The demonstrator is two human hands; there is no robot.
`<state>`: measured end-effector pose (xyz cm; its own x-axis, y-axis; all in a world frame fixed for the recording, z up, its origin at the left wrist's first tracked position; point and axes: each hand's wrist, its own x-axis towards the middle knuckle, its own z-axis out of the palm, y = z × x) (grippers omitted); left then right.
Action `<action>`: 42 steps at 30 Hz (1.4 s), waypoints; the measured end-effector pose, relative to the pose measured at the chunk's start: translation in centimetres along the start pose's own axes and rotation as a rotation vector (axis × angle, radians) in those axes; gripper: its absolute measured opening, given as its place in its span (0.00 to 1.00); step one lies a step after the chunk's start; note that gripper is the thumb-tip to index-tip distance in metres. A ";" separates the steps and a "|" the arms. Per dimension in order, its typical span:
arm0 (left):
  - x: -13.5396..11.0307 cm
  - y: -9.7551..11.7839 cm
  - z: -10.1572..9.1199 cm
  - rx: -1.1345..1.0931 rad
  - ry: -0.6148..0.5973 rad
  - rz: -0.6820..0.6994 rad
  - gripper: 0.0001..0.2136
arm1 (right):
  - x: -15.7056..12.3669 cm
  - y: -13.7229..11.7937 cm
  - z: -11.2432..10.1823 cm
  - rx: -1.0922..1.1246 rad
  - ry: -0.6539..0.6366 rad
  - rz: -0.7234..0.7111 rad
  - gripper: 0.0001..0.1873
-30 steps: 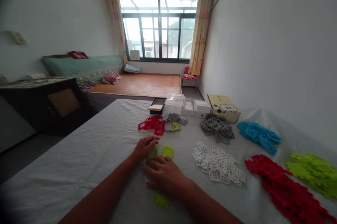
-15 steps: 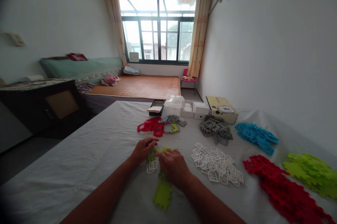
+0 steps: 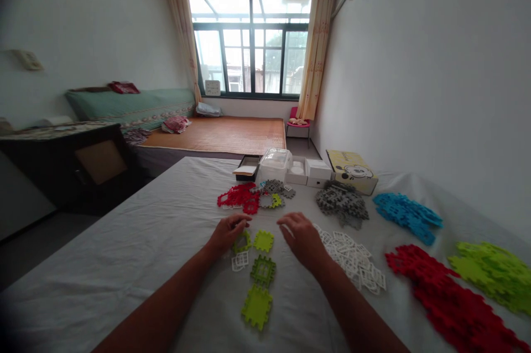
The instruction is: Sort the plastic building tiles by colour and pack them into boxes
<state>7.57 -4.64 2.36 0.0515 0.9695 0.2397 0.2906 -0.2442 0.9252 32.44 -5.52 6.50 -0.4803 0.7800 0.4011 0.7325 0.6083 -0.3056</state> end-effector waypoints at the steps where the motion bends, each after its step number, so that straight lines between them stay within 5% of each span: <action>1: 0.0 0.0 0.0 -0.002 0.002 0.003 0.12 | -0.1 -1.6 1.0 0.045 -0.044 -0.099 0.11; 4: 0.0 -0.1 0.0 -0.014 0.006 0.014 0.12 | -0.5 -5.5 3.7 0.047 -0.191 -0.353 0.13; 7: 0.0 -0.2 0.1 -0.017 0.005 0.022 0.12 | -0.7 -7.2 5.4 -0.047 -0.230 -0.425 0.12; 17: -0.1 -0.2 0.0 0.009 0.002 0.048 0.11 | -0.8 -7.3 5.1 -0.209 -0.129 -0.401 0.05; 24: 0.1 -0.7 0.1 0.000 -0.012 0.047 0.12 | -0.5 -7.1 4.7 -0.125 -0.011 -0.221 0.06; 29: 0.1 -0.9 0.0 -0.002 -0.019 0.041 0.13 | 0.3 -2.8 0.5 0.084 0.003 0.070 0.06; 35: 0.2 -1.1 0.0 -0.005 -0.023 0.039 0.12 | -0.7 6.5 -4.7 0.138 -0.290 0.292 0.10; 42: 0.1 -0.9 0.0 -0.017 -0.020 0.026 0.13 | -1.3 8.8 -5.2 -0.038 -0.252 0.370 0.12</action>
<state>7.33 -4.34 1.53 0.0775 0.9631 0.2576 0.2724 -0.2690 0.9238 42.08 -1.96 7.77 -0.2816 0.9584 0.0462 0.8920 0.2793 -0.3554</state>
